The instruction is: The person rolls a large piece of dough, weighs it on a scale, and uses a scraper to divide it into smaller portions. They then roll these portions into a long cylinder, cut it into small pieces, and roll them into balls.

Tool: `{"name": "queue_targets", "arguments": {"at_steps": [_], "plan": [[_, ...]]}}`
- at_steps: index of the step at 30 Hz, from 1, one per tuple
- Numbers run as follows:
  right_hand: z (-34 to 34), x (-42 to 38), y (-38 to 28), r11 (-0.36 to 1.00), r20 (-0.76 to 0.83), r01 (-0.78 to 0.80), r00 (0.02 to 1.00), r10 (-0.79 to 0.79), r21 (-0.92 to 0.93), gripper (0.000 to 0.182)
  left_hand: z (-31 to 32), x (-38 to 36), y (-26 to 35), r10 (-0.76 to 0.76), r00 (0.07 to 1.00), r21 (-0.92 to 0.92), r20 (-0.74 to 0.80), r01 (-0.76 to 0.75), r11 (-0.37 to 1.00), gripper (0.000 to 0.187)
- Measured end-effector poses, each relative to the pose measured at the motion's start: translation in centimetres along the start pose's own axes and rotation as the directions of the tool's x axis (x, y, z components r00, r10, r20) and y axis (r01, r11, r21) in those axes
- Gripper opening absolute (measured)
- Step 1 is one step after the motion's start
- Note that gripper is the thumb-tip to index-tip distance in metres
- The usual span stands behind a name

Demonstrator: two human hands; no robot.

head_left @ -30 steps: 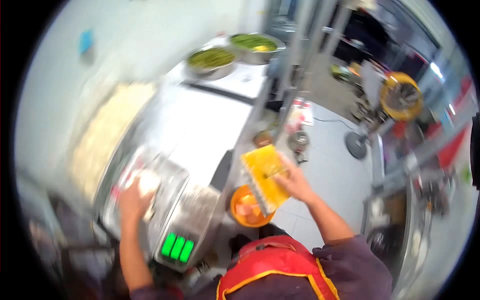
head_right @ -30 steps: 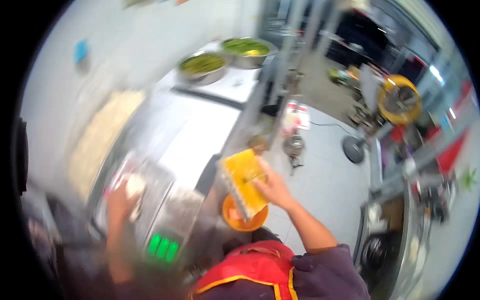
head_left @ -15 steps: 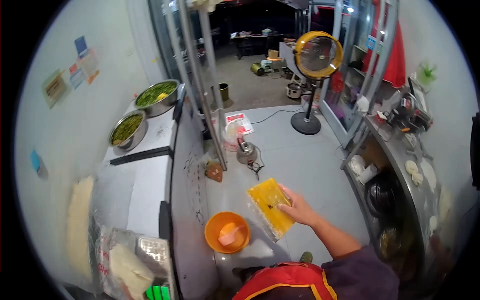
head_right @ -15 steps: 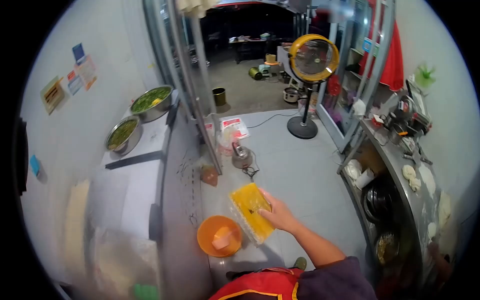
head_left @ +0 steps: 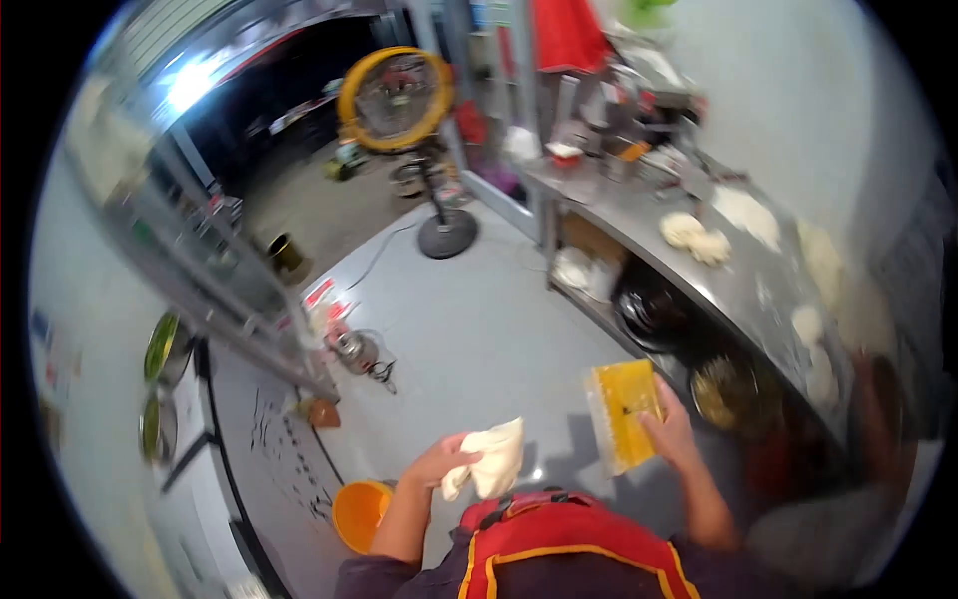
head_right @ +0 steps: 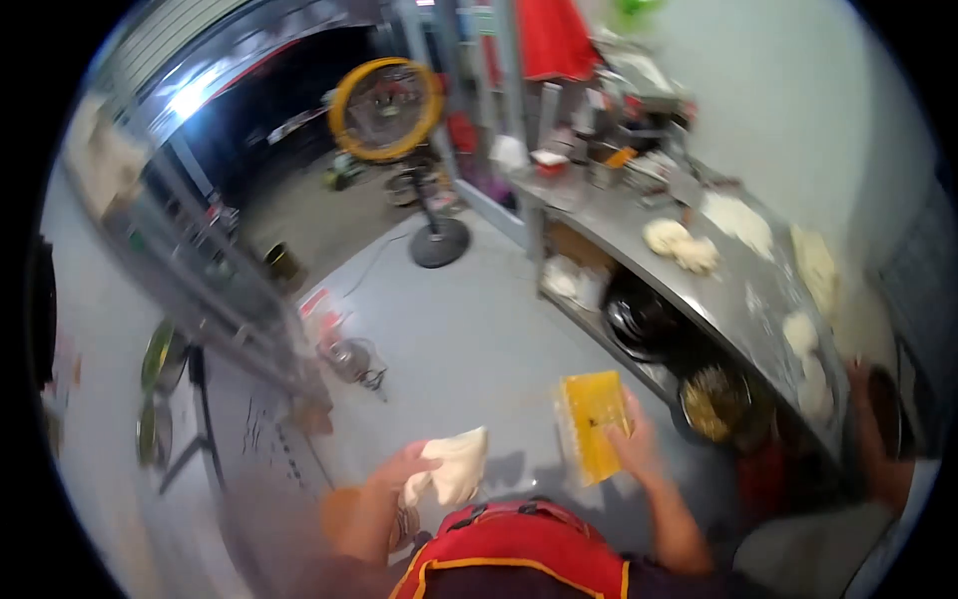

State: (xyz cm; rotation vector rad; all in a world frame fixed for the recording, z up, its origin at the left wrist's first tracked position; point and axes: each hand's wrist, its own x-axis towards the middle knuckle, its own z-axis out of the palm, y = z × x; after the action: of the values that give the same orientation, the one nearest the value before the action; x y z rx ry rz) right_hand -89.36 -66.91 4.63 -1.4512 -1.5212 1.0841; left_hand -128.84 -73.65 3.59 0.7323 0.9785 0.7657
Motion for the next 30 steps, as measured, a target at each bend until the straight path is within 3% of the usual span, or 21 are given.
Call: {"name": "queue_targets", "arguments": {"at_steps": [4, 6, 11, 13, 14, 16, 18, 20, 22, 23, 26, 27, 30], "plan": [[-6.7, -3.9, 3.9, 0.997, -0.328, -0.074, 0.943, 0.060, -0.030, 0.067, 6.9, 12.9, 3.6, -0.176, 0.947, 0.194, 0.268, 0.126, 0.973, 0.039], [-8.9, -5.6, 4.4, 0.979, -0.419, -0.168, 0.885, 0.201, 0.115, 0.065, 11.3, 19.2, 4.4, -0.240, 0.888, 0.315, 0.391, 0.116, 0.942, 0.038], [-11.9, -7.5, 10.1, 0.915, -0.602, -0.129, 0.717, 0.352, 0.382, 0.063, 21.4, 33.7, 6.2, -0.355, 0.723, 0.520, 0.592, -0.006, 0.854, 0.036], [-14.1, -6.3, 10.8, 0.918, -0.657, -0.127, 0.663, 0.360, 0.375, 0.063, 25.3, 39.6, 7.5, -0.385, 0.653, 0.569, 0.652, -0.086, 0.818, 0.035], [-15.9, -5.4, 11.2, 0.920, -0.684, -0.129, 0.632, 0.364, 0.371, 0.063, 28.0, 42.8, 8.2, -0.336, 0.602, 0.543, 0.725, -0.199, 0.816, 0.034], [-18.8, -2.6, 11.3, 0.922, -0.712, -0.137, 0.597, 0.369, 0.362, 0.062, 32.2, 48.1, 9.5, -0.345, 0.563, 0.557, 0.751, -0.258, 0.790, 0.033], [-22.0, 0.7, 11.8, 0.930, -0.739, -0.156, 0.569, 0.360, 0.332, 0.062, 36.3, 52.1, 11.2, -0.322, 0.598, 0.575, 0.734, -0.295, 0.763, 0.033], [-25.5, 4.5, 10.6, 0.951, -0.767, -0.151, 0.564, 0.306, 0.268, 0.061, 39.1, 57.5, 11.4, -0.234, 0.596, 0.589, 0.768, -0.516, 0.622, 0.037], [-28.2, 6.9, 10.9, 0.972, -0.792, -0.074, 0.567, 0.224, 0.223, 0.061, 42.2, 62.2, 11.6, -0.110, 0.603, 0.604, 0.790, -0.736, 0.304, 0.039], [-29.4, 8.1, 10.7, 0.962, -0.807, -0.042, 0.535, 0.249, 0.270, 0.061, 43.7, 63.7, 11.4, -0.032, 0.618, 0.615, 0.786, -0.773, 0.155, 0.039], [-32.7, 9.8, 12.4, 0.951, -0.813, -0.080, 0.500, 0.298, 0.300, 0.059, 47.3, 68.1, 10.0, -0.001, 0.640, 0.634, 0.769, -0.763, -0.127, 0.039], [-34.1, 10.5, 12.8, 0.955, -0.824, -0.110, 0.485, 0.293, 0.275, 0.059, 47.9, 69.5, 8.8, 0.005, 0.686, 0.675, 0.727, -0.714, -0.183, 0.041], [-39.2, 11.1, 14.6, 0.952, -0.858, -0.246, 0.434, 0.276, 0.182, 0.057, 47.8, 74.0, 5.1, -0.039, 0.709, 0.701, 0.704, -0.703, -0.121, 0.039]]}}
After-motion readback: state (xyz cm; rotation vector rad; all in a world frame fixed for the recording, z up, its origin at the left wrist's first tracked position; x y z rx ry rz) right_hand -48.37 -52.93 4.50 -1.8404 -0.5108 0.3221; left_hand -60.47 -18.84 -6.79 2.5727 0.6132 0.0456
